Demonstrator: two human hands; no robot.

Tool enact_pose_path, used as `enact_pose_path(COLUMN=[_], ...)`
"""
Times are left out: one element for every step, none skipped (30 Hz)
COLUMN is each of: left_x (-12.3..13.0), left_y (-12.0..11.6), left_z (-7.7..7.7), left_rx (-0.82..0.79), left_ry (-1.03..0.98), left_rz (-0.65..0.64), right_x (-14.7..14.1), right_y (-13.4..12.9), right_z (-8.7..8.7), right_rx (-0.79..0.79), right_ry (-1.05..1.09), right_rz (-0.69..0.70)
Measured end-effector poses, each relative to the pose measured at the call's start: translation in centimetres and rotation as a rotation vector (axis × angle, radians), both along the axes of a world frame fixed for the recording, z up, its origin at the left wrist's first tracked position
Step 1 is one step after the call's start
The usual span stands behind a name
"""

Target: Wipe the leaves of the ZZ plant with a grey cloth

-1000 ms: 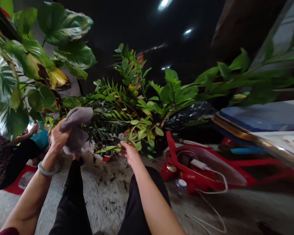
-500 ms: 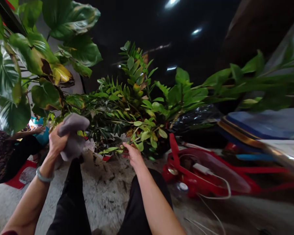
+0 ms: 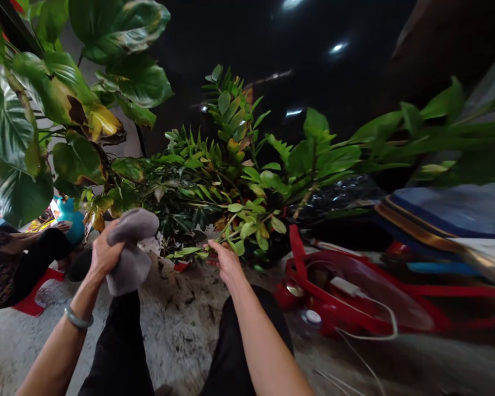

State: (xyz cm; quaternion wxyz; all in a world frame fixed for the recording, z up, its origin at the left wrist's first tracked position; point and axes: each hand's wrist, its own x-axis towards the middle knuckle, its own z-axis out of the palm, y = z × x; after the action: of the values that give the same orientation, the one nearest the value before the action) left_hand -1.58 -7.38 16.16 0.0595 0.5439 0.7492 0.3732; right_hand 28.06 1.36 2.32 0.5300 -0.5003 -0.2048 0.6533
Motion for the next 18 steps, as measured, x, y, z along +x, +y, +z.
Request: enact_pose_path(left_x=[-0.3,-0.7,-1.0,-1.2,-1.4,-1.5,-1.4,-1.3,-1.1,-0.8,-0.6,-0.3,-0.1,0.1,0.2,0.2,0.2,0.2], left_y=[0.8,1.8,3.1,4.3,5.4,6.2,6.6,6.6,6.2,5.4,4.4,3.3,2.2,1.3,0.7,0.4,0.6,1.0], left_z=[1.6,3.2,4.5,5.3,5.5,5.1,4.1,2.7,0.9,-1.0,-2.8,-4.2,-5.1,-5.5,-5.1,-4.2,-2.8,-1.2], left_rx=[0.102,0.184,0.237,0.25,0.225,0.165,0.083,-0.01,-0.102,-0.17,-0.231,-0.285,-0.309,-0.305,-0.267,-0.192,-0.092,0.021], left_ry=[0.0,0.012,0.029,0.046,0.061,0.071,0.076,0.079,0.08,0.082,0.076,0.06,0.035,0.01,-0.015,-0.036,-0.048,-0.052], left_rz=[0.004,0.022,0.052,0.085,0.116,0.143,0.156,0.152,0.137,0.103,0.067,0.038,0.023,0.019,0.025,0.037,0.052,0.065], right_x=[-0.1,-0.3,-0.4,-0.6,-0.8,-0.9,-0.9,-0.9,-0.9,-0.7,-0.6,-0.4,-0.3,-0.1,0.0,0.0,0.0,0.0], right_y=[0.0,0.0,0.0,0.0,0.0,-0.1,-0.1,-0.1,-0.2,-0.2,-0.1,-0.1,-0.1,0.0,0.1,0.2,0.2,0.3], right_z=[0.1,0.2,0.4,0.6,0.8,1.0,1.1,1.2,1.1,1.0,0.9,0.6,0.4,0.1,-0.1,-0.2,-0.3,-0.3], right_rx=[0.001,0.002,0.003,0.004,0.006,0.007,0.008,0.007,0.005,-0.002,-0.01,-0.016,-0.017,-0.014,-0.008,-0.002,0.001,0.0], right_ry=[0.003,0.009,0.02,0.033,0.047,0.059,0.068,0.074,0.074,0.068,0.056,0.039,0.023,0.009,0.0,0.0,0.006,0.015], right_rz=[-0.004,-0.008,-0.014,-0.022,-0.032,-0.04,-0.044,-0.043,-0.036,-0.026,-0.015,-0.006,-0.001,0.002,0.005,0.005,0.001,-0.005])
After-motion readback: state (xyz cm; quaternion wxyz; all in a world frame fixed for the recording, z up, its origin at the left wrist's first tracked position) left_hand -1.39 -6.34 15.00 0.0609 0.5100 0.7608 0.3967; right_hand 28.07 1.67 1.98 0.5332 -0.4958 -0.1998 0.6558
